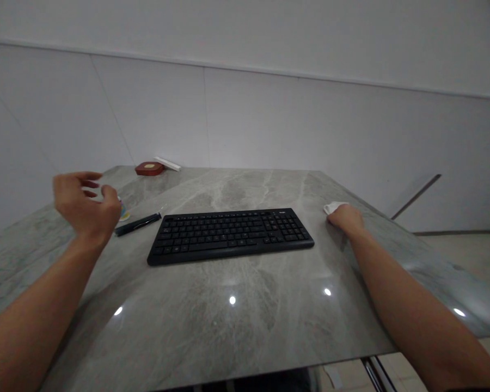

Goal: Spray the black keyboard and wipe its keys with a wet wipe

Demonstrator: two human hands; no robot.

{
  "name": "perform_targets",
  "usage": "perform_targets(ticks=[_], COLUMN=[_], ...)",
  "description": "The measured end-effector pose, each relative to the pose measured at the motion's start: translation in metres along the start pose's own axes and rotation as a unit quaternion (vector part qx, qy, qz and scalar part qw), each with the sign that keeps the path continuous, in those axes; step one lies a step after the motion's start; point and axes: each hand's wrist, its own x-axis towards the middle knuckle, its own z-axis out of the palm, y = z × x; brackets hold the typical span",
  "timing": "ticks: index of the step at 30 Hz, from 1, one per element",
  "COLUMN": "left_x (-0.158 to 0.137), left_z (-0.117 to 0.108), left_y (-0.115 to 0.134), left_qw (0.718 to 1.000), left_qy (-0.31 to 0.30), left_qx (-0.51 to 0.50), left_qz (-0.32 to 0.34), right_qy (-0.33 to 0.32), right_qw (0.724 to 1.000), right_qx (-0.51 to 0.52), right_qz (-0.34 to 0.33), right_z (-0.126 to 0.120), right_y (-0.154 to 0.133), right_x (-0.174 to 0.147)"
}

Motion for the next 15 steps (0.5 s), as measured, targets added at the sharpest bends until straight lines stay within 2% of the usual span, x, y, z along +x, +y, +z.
perform_targets(ticks=[4,6,8,11,15], left_x=[-0.006,-0.011,-0.016,-0.021,-0.024], left_z=[-0.009,-0.010,-0.008,-0.003,0.005], left_y=[0.019,0.026,0.030,0.030,0.023], left_qw=[0.988,0.965,0.936,0.911,0.891], left_qy=[-0.148,-0.254,-0.337,-0.391,-0.425], left_qx=[0.010,0.037,0.063,0.082,0.110], left_qz=[0.050,0.063,0.082,0.106,0.117], right_qy=[0.019,0.044,0.041,-0.007,-0.042], right_qw=[1.000,0.998,0.995,0.995,0.998], right_qx=[-0.019,-0.028,-0.039,-0.046,-0.044], right_qz=[0.016,0.039,0.078,0.084,-0.006], right_z=[-0.004,-0.005,-0.006,-0.007,-0.010], right_y=[-0.009,-0.008,-0.004,0.003,-0.007], right_x=[-0.007,-0.010,-0.012,-0.012,-0.013])
